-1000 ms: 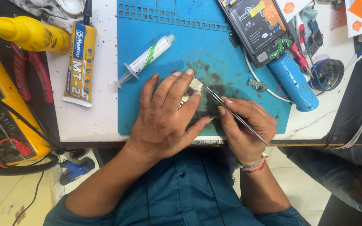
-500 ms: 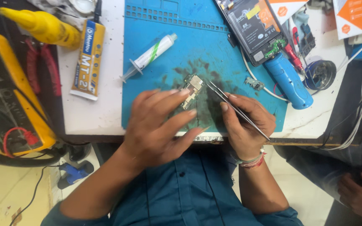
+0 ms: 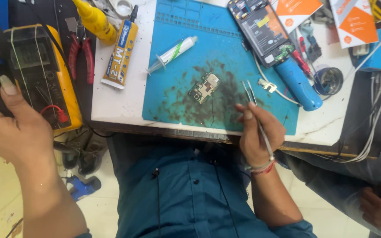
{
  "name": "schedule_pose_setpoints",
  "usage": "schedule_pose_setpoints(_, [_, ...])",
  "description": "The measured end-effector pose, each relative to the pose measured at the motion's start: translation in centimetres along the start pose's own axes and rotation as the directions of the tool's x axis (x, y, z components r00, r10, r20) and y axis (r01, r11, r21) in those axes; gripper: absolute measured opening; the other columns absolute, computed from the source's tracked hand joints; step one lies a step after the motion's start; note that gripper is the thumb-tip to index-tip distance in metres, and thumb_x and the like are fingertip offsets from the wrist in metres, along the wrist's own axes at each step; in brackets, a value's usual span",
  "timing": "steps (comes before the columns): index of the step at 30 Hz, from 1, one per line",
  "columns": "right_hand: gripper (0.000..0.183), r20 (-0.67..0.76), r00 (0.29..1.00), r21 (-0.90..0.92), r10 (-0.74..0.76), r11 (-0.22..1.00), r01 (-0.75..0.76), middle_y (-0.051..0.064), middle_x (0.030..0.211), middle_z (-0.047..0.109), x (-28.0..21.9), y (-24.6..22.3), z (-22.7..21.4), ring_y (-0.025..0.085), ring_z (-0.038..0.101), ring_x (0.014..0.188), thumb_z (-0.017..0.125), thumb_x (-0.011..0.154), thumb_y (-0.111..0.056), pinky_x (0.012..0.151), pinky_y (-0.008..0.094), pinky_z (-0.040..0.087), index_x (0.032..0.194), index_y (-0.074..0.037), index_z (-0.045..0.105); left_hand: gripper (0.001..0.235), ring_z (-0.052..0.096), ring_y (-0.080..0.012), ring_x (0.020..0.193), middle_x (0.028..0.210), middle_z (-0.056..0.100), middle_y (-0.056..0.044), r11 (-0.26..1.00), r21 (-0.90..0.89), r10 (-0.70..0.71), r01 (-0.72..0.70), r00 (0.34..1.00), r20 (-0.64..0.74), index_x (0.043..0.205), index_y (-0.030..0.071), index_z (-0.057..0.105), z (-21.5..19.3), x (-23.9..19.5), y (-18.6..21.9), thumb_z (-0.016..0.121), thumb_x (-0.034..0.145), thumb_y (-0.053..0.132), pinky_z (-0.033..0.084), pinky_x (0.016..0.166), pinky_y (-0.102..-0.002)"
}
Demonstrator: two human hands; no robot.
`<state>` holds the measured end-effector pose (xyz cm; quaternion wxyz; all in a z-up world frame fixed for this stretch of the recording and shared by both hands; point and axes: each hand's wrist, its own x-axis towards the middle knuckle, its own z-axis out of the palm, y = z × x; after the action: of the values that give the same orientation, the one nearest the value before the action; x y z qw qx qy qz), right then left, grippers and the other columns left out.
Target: The person uses a hot air gun and tweezers to heat and manipulate a small electronic component on a circuit board. They then switch to a soldering iron to apply solder to specific points on the board while holding it steady with tweezers. The person works on a blue mat with various tools and a disassembled phone nearby.
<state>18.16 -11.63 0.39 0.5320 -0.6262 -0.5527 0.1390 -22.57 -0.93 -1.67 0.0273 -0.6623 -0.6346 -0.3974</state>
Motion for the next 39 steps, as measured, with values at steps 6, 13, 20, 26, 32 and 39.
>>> schedule_pose_setpoints(6, [0.029, 0.116, 0.949, -0.114, -0.295, 0.945, 0.307, 0.022, 0.101, 0.075, -1.3, -2.1, -0.6, 0.025, 0.073, 0.077, 0.063, 0.094, 0.006, 0.07, 0.033, 0.057, 0.121, -0.003, 0.06, 0.027, 0.069, -0.0321, 0.096, 0.115, 0.073, -0.017, 0.977, -0.194, -0.077, 0.088, 0.995, 0.063, 0.129, -0.005, 0.061, -0.9, 0.7, -1.8, 0.053, 0.116, 0.018, 0.056, 0.09, -0.04])
schedule_pose_setpoints(13, [0.044, 0.304, 0.697, -0.036, -0.65, 0.723, 0.69, 0.019, 0.105, 0.073, -0.4, -4.9, 1.5, 0.03, 0.073, 0.08, 0.077, 0.087, -0.001, 0.069, 0.039, 0.057, 0.123, -0.013, 0.054, 0.035, 0.068, -0.0347, 0.087, 0.102, 0.07, -0.014, 0.995, -0.096, 0.052, -0.033, 0.977, 0.207, 0.13, 0.002, 0.063, -5.8, 0.3, 9.8, 0.068, 0.101, 0.022, 0.053, 0.078, -0.044])
schedule_pose_setpoints(20, [0.04, 0.313, 0.615, -0.058, -0.723, 0.632, 0.773, 0.023, 0.13, 0.068, 3.4, -7.4, 4.5, 0.023, 0.069, 0.082, 0.078, 0.094, -0.001, 0.067, 0.036, 0.056, 0.13, -0.008, 0.062, 0.047, 0.066, -0.034, 0.074, 0.09, 0.068, -0.011, 0.963, -0.155, 0.271, -0.222, 0.801, 0.534, 0.129, 0.007, 0.067, -6.9, -0.7, 18.8, 0.079, 0.087, 0.025, 0.052, 0.066, -0.045])
schedule_pose_setpoints(26, [0.037, 0.325, 0.736, -0.148, -0.594, 0.737, 0.66, 0.013, 0.133, 0.07, 4.8, -8.4, 4.5, 0.019, 0.066, 0.074, 0.075, 0.095, -0.007, 0.066, 0.035, 0.051, 0.131, -0.009, 0.064, 0.036, 0.072, -0.0214, 0.085, 0.101, 0.069, 0.0, 0.511, -0.619, 0.775, -0.596, 0.632, 0.031, 0.117, 0.017, 0.065, -6.3, -6.8, 15.2, 0.085, 0.092, 0.032, 0.049, 0.064, -0.033])
schedule_pose_setpoints(32, [0.032, 0.34, 0.719, -0.021, -0.607, 0.759, 0.651, 0.016, 0.129, 0.07, 4.8, -9.7, 4.2, 0.022, 0.073, 0.086, 0.074, 0.094, -0.008, 0.068, 0.035, 0.055, 0.126, -0.008, 0.068, 0.082, 0.055, -0.022, 0.117, 0.135, 0.051, -0.013, 0.565, -0.801, 0.102, 0.198, 0.946, 0.307, 0.153, 0.001, 0.039, 1.1, -8.1, 16.6, 0.055, 0.102, 0.064, 0.048, 0.101, -0.036])
schedule_pose_setpoints(39, [0.034, 0.175, 0.789, -0.126, -0.589, 0.782, 0.611, 0.022, 0.117, 0.071, 4.4, -6.9, 3.8, 0.029, 0.069, 0.081, 0.083, 0.083, -0.012, 0.067, 0.04, 0.056, 0.109, -0.013, 0.062, 0.048, 0.063, -0.034, 0.112, 0.126, 0.057, -0.017, 0.534, -0.672, 0.108, -0.514, 0.829, -0.549, 0.117, 0.005, 0.04, 5.4, 1.6, 15.5, 0.035, 0.109, 0.052, 0.058, 0.099, -0.044])
